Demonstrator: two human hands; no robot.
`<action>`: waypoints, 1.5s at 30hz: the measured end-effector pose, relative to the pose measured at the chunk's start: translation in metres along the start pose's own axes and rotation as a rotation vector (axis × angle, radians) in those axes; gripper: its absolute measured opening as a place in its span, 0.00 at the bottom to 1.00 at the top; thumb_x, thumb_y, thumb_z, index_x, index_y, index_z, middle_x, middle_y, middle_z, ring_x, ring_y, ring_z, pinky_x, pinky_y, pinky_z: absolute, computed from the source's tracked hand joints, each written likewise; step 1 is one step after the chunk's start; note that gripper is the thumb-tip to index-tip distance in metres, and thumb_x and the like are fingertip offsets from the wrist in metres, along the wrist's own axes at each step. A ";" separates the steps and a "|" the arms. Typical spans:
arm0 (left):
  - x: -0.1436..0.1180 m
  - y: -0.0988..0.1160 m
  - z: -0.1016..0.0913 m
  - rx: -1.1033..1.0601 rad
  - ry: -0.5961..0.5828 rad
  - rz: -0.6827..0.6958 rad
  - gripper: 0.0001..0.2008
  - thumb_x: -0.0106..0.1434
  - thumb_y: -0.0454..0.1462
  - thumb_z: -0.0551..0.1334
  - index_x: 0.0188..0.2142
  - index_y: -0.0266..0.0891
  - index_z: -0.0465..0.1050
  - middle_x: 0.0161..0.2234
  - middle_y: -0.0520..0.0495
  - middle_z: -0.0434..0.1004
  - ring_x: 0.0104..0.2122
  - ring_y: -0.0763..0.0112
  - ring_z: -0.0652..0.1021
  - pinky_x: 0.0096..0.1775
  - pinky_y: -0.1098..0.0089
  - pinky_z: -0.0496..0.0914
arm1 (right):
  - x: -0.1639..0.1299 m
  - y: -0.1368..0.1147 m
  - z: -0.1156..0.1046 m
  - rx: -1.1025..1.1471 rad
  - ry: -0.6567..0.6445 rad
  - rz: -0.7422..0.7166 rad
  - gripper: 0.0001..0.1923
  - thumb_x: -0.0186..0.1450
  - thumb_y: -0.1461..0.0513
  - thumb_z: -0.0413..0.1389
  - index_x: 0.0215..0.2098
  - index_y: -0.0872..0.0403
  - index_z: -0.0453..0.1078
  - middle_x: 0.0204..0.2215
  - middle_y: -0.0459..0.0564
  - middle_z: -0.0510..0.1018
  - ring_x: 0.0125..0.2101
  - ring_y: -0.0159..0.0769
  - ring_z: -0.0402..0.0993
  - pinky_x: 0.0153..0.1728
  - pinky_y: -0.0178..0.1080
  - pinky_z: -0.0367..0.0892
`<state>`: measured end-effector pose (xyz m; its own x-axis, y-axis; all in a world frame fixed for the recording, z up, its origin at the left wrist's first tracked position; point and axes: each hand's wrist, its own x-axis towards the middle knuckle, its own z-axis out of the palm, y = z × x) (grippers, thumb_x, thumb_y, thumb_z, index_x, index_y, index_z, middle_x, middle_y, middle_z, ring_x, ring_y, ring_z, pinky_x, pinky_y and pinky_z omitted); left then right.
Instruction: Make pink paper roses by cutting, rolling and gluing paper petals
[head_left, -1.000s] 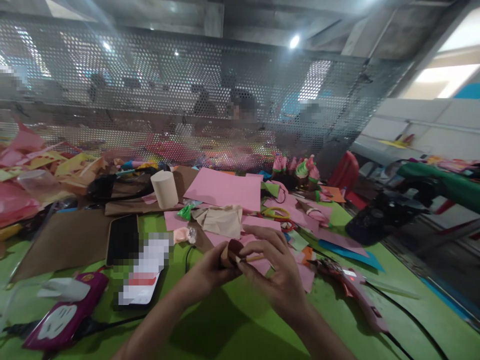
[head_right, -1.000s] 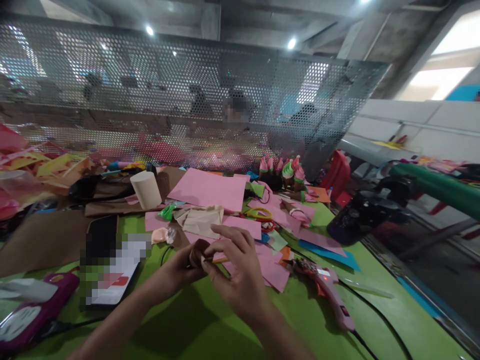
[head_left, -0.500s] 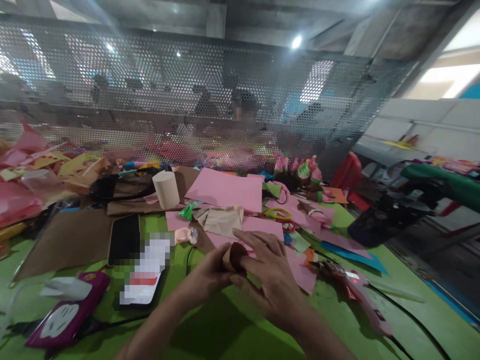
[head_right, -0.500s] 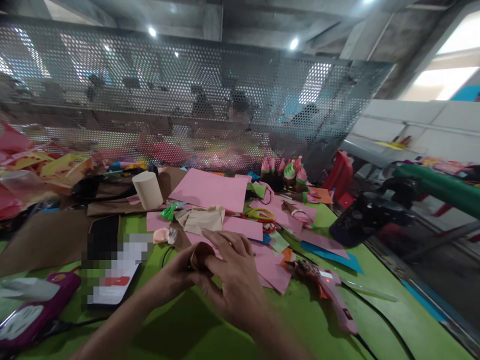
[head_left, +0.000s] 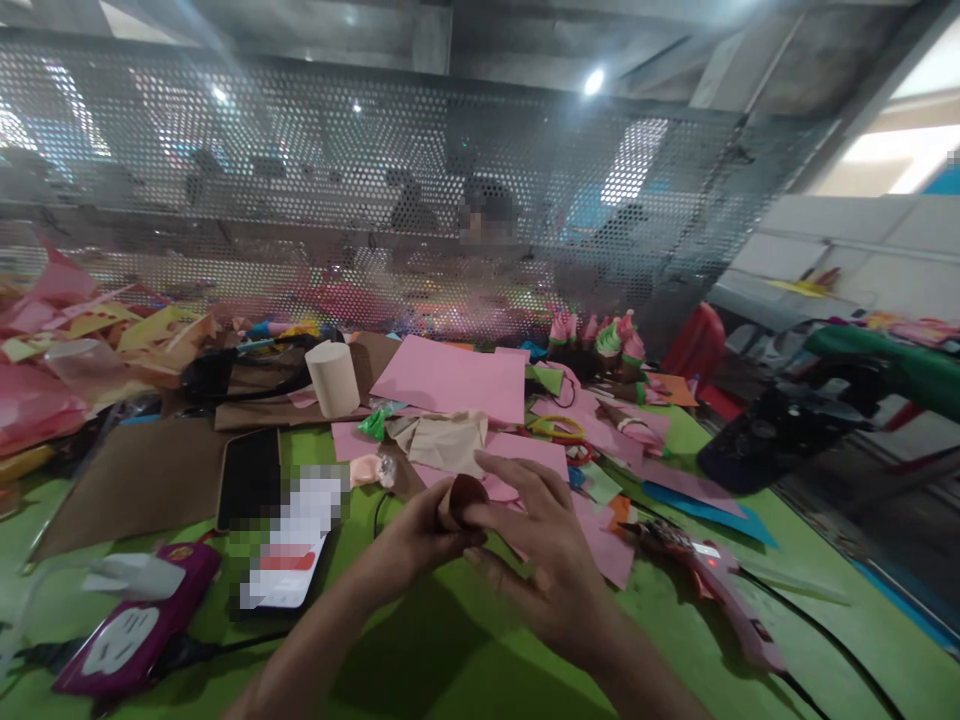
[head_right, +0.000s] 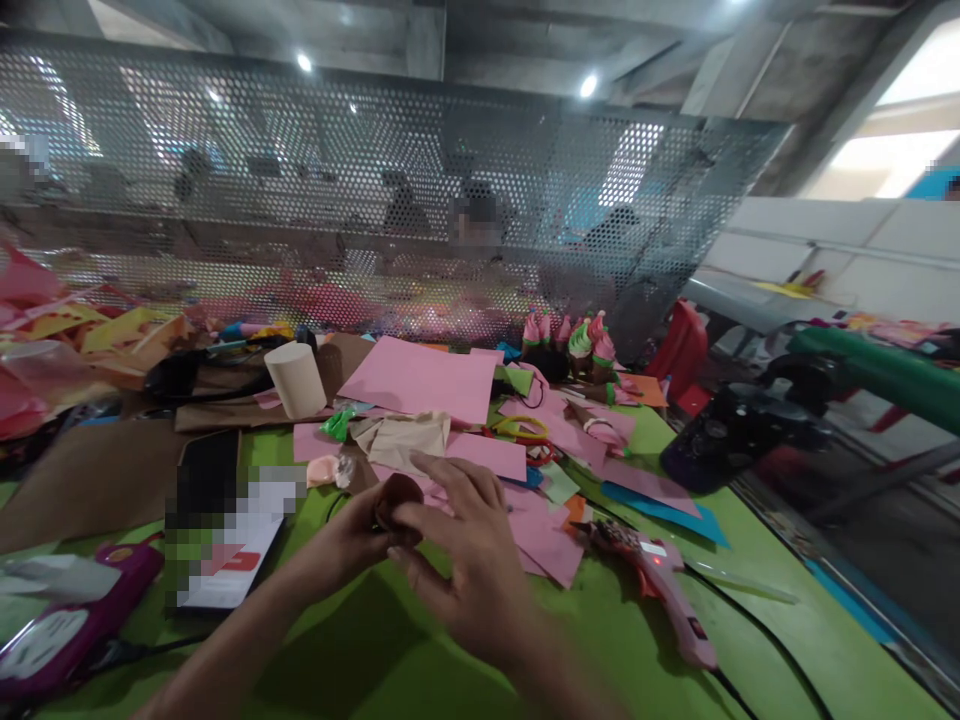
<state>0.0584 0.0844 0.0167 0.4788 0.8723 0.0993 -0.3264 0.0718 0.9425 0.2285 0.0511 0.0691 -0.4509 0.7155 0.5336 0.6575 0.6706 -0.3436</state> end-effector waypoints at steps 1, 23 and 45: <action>0.000 0.000 0.001 -0.005 0.002 -0.002 0.14 0.54 0.35 0.70 0.40 0.38 0.72 0.34 0.50 0.72 0.35 0.70 0.72 0.41 0.71 0.67 | 0.000 -0.001 0.000 -0.010 -0.021 -0.014 0.11 0.64 0.62 0.57 0.45 0.47 0.73 0.61 0.48 0.64 0.57 0.48 0.56 0.53 0.50 0.58; 0.004 -0.016 -0.010 0.294 0.083 0.077 0.13 0.55 0.36 0.67 0.38 0.37 0.67 0.31 0.52 0.67 0.32 0.71 0.68 0.35 0.72 0.64 | 0.000 -0.003 0.001 -0.149 -0.077 -0.035 0.16 0.62 0.62 0.58 0.49 0.50 0.71 0.61 0.52 0.66 0.57 0.50 0.58 0.57 0.55 0.54; 0.003 -0.036 -0.009 -0.096 0.009 0.077 0.23 0.48 0.30 0.64 0.46 0.41 0.71 0.44 0.46 0.74 0.47 0.60 0.73 0.50 0.63 0.67 | 0.002 -0.004 0.012 -0.063 -0.161 0.030 0.07 0.64 0.57 0.58 0.34 0.52 0.71 0.60 0.50 0.67 0.58 0.48 0.58 0.57 0.54 0.56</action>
<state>0.0643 0.0887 -0.0201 0.4420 0.8813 0.1670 -0.4385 0.0499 0.8973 0.2179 0.0523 0.0622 -0.5182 0.7605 0.3912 0.7064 0.6385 -0.3054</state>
